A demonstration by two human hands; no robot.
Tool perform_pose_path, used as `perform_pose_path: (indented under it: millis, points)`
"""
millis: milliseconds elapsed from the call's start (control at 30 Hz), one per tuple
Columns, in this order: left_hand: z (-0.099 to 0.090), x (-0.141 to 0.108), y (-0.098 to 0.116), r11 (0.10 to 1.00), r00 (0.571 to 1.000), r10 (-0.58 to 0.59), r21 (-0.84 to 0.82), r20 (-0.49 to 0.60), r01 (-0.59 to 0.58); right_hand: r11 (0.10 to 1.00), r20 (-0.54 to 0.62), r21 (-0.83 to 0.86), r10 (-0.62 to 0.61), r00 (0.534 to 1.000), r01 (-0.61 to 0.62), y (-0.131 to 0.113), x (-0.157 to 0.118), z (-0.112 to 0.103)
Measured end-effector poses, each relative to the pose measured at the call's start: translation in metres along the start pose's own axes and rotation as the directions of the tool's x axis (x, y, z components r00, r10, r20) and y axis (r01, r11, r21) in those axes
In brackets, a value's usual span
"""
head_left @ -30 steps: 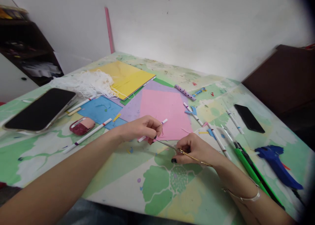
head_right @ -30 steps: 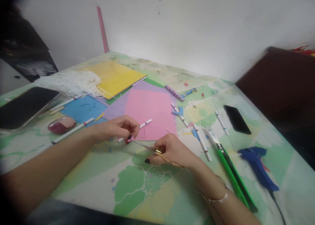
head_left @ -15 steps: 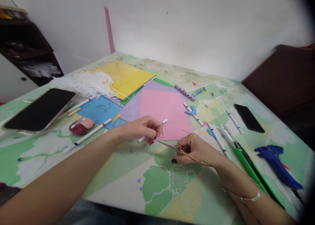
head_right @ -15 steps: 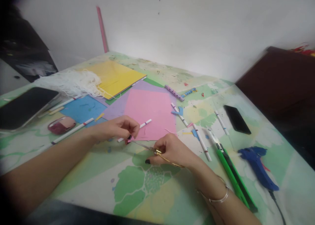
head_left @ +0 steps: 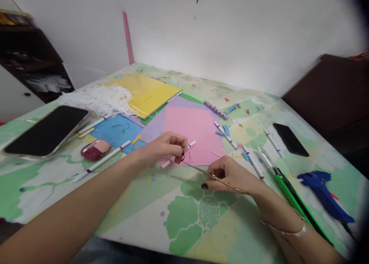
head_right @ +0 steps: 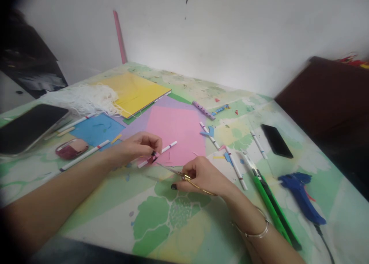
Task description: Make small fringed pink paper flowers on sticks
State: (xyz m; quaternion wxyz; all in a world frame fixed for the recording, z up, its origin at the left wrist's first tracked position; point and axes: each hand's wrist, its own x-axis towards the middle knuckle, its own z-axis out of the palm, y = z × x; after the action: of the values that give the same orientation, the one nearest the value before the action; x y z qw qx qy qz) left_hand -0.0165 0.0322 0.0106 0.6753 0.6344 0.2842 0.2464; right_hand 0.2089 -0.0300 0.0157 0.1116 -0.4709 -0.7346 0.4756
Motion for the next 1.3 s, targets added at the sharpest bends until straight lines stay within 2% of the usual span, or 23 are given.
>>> perform_pose_path:
  millis: [100,200,300,367,433,600,733,1033,1300]
  points:
    - [0.003,0.001,0.001,0.99,0.981,0.068,-0.108,-0.179,-0.089,0.999,-0.073,0.046,0.004,0.997,0.0,0.0,0.001,0.0]
    - [0.007,0.001,0.004,0.959,0.926,0.118,-0.2,-0.358,-0.199,0.992,-0.177,0.126,0.004,0.984,0.019,0.0,0.003,0.003]
    - [0.014,0.001,0.005,0.933,0.889,0.127,-0.25,-0.44,-0.258,0.981,-0.334,0.19,0.017,0.943,0.049,0.0,0.006,0.011]
    - [0.02,0.0,0.004,0.916,0.893,0.107,-0.305,-0.436,-0.259,0.979,-0.43,0.189,0.009,0.903,0.081,0.001,0.007,0.019]
    - [0.027,-0.001,0.001,0.908,0.917,0.075,-0.352,-0.392,-0.225,0.979,-0.476,0.177,-0.007,0.88,0.103,0.001,0.009,0.028]
    - [0.041,-0.003,-0.005,0.862,0.938,0.015,-0.471,-0.347,-0.188,0.985,-0.517,0.131,-0.032,0.855,0.116,-0.004,0.01,0.044]
    - [0.048,-0.003,-0.007,0.825,0.937,-0.025,-0.536,-0.348,-0.177,0.984,-0.565,0.13,-0.028,0.825,0.123,-0.008,0.013,0.05]
    - [0.054,-0.003,-0.003,0.853,0.935,0.023,-0.481,-0.353,-0.203,0.98,-0.605,0.134,-0.039,0.795,0.15,-0.017,0.022,0.059]
    - [0.059,-0.004,-0.004,0.881,0.902,0.057,-0.404,-0.428,-0.247,0.973,-0.628,0.161,-0.03,0.777,0.168,-0.017,0.026,0.065]
